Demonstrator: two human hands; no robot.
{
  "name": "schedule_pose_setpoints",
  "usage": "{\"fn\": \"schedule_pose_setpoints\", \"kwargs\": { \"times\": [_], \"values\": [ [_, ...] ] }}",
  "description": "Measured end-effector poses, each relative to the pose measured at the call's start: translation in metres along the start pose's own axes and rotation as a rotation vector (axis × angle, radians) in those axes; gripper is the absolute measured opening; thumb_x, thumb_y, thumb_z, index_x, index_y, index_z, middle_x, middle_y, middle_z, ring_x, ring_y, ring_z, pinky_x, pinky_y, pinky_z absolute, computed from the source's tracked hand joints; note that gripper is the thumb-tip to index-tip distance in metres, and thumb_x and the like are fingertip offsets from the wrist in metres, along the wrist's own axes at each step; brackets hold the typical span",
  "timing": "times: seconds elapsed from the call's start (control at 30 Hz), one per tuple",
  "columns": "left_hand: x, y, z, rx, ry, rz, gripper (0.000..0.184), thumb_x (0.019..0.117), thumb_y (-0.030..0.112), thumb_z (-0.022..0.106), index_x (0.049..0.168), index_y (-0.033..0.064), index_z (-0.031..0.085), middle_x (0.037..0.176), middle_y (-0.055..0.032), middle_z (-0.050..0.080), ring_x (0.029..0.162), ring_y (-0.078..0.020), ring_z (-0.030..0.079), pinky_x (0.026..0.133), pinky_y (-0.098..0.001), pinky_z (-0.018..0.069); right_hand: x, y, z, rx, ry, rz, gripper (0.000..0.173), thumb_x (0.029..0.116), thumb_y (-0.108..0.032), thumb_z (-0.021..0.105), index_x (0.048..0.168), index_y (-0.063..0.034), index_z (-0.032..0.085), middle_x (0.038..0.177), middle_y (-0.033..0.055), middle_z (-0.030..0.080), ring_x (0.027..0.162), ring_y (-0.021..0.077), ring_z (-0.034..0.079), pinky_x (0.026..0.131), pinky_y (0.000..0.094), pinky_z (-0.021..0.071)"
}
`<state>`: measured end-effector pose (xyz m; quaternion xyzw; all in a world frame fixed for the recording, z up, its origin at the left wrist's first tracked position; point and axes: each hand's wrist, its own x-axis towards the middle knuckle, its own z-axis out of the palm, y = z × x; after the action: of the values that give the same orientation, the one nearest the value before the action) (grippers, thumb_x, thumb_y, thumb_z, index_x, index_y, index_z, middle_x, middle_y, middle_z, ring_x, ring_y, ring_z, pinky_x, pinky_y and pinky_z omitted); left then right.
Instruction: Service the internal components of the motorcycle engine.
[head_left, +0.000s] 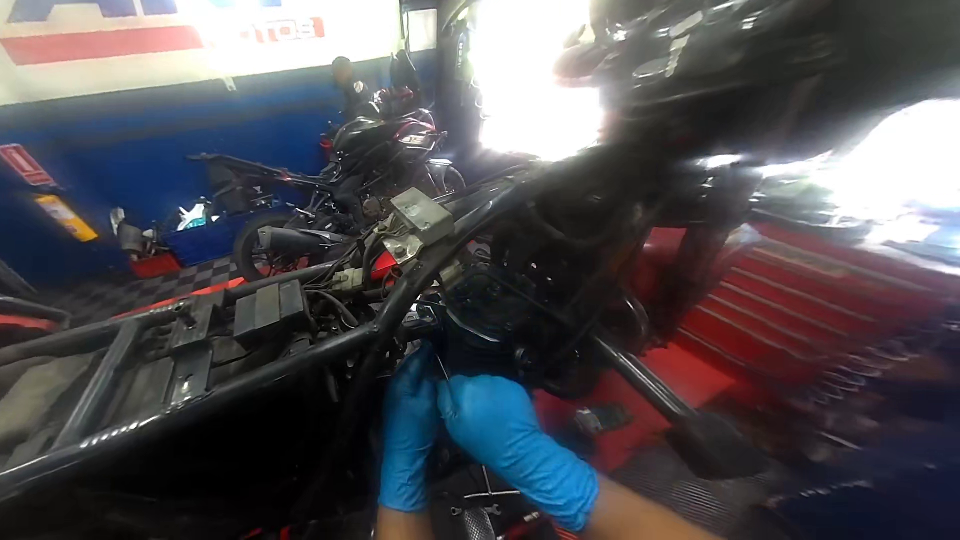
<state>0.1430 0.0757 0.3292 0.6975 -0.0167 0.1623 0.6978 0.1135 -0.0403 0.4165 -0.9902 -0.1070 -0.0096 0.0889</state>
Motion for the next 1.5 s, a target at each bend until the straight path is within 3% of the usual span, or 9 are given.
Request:
{"fn": "schedule_pose_setpoints", "kwargs": {
  "times": [0.23, 0.33, 0.4, 0.57, 0.83, 1.0, 1.17, 1.4, 1.5],
  "values": [
    [-0.003, -0.001, 0.004, 0.009, 0.053, 0.041, 0.036, 0.0989, 0.002, 0.055, 0.132, 0.0070, 0.070, 0.131, -0.0070, 0.070, 0.119, -0.0129, 0.066, 0.106, -0.0332, 0.0529, 0.003, 0.005, -0.004, 0.051, -0.146, -0.057, 0.053, 0.1062, -0.041, 0.031, 0.093, -0.0055, 0.068, 0.092, 0.0170, 0.072, 0.095, 0.0365, 0.072, 0.074, 0.0576, 0.0542],
    [-0.005, 0.003, 0.006, -0.072, 0.111, 0.040, 0.035, 0.0973, 0.000, 0.058, 0.129, 0.0047, 0.071, 0.115, -0.0088, 0.075, 0.099, -0.0124, 0.071, 0.093, -0.0321, 0.0575, 0.013, 0.008, -0.027, 0.117, -0.213, -0.097, 0.052, 0.1051, -0.045, 0.037, 0.089, -0.0076, 0.069, 0.091, 0.0156, 0.071, 0.094, 0.0358, 0.071, 0.075, 0.0597, 0.0524],
    [-0.006, 0.005, 0.006, -0.059, 0.098, 0.024, 0.032, 0.0984, 0.006, 0.063, 0.129, 0.0073, 0.072, 0.115, -0.0063, 0.076, 0.103, -0.0123, 0.072, 0.096, -0.0333, 0.0589, 0.025, 0.010, -0.045, 0.121, -0.236, -0.090, 0.047, 0.1019, -0.047, 0.045, 0.082, -0.0110, 0.068, 0.084, 0.0122, 0.069, 0.087, 0.0333, 0.069, 0.071, 0.0597, 0.0516],
    [-0.006, 0.005, 0.007, 0.049, 0.118, 0.056, 0.025, 0.1028, 0.009, 0.059, 0.120, 0.0108, 0.076, 0.109, -0.0017, 0.077, 0.100, -0.0096, 0.072, 0.094, -0.0321, 0.0599, 0.049, -0.002, -0.078, -0.052, -0.062, -0.088, 0.045, 0.0990, -0.050, 0.052, 0.075, -0.0153, 0.066, 0.076, 0.0096, 0.068, 0.076, 0.0326, 0.069, 0.059, 0.0573, 0.0504],
    [-0.005, 0.004, 0.003, 0.115, 0.048, 0.051, 0.033, 0.1033, 0.007, 0.056, 0.130, 0.0152, 0.072, 0.125, 0.0011, 0.073, 0.116, -0.0074, 0.067, 0.103, -0.0304, 0.0548, 0.075, -0.002, -0.064, -0.167, 0.228, -0.165, 0.048, 0.1024, -0.048, 0.047, 0.077, -0.0116, 0.066, 0.072, 0.0127, 0.067, 0.071, 0.0358, 0.069, 0.054, 0.0554, 0.0499],
    [-0.003, 0.002, -0.001, 0.075, 0.005, 0.064, 0.022, 0.1017, 0.008, 0.060, 0.115, 0.0130, 0.078, 0.112, 0.0005, 0.075, 0.106, -0.0087, 0.069, 0.096, -0.0310, 0.0580, 0.065, 0.005, -0.038, 0.317, 0.441, -0.335, 0.026, 0.1009, -0.035, 0.054, 0.097, -0.0188, 0.074, 0.086, 0.0007, 0.072, 0.081, 0.0191, 0.071, 0.067, 0.0472, 0.0575],
    [-0.003, -0.003, -0.003, 0.033, -0.010, 0.049, 0.020, 0.1003, 0.009, 0.061, 0.112, 0.0100, 0.077, 0.111, -0.0025, 0.075, 0.104, -0.0127, 0.070, 0.095, -0.0344, 0.0594, 0.050, -0.016, -0.022, 1.413, 0.359, -0.255, 0.017, 0.1035, -0.015, 0.059, 0.098, -0.0072, 0.074, 0.079, 0.0044, 0.069, 0.067, 0.0133, 0.064, 0.062, 0.0286, 0.0564],
    [-0.014, 0.011, -0.002, -0.054, 0.017, -0.046, 0.015, 0.0996, 0.016, 0.065, 0.107, 0.0102, 0.076, 0.094, -0.0005, 0.075, 0.086, -0.0085, 0.072, 0.079, -0.0275, 0.0618, 0.047, -0.014, 0.013, 1.336, 0.599, -0.473, 0.029, 0.1029, -0.012, 0.050, 0.082, -0.0064, 0.069, 0.069, 0.0000, 0.064, 0.060, 0.0085, 0.062, 0.053, 0.0262, 0.0546],
    [-0.016, -0.018, -0.010, 0.002, -0.046, 0.007, 0.029, 0.0992, 0.021, 0.066, 0.123, 0.0073, 0.073, 0.121, -0.0048, 0.073, 0.113, -0.0136, 0.069, 0.098, -0.0331, 0.0584, 0.037, 0.007, 0.059, 1.246, 0.705, -0.649, 0.032, 0.1065, -0.027, 0.051, 0.087, -0.0096, 0.069, 0.078, 0.0002, 0.068, 0.075, 0.0101, 0.066, 0.071, 0.0296, 0.0574]
  ]
}}
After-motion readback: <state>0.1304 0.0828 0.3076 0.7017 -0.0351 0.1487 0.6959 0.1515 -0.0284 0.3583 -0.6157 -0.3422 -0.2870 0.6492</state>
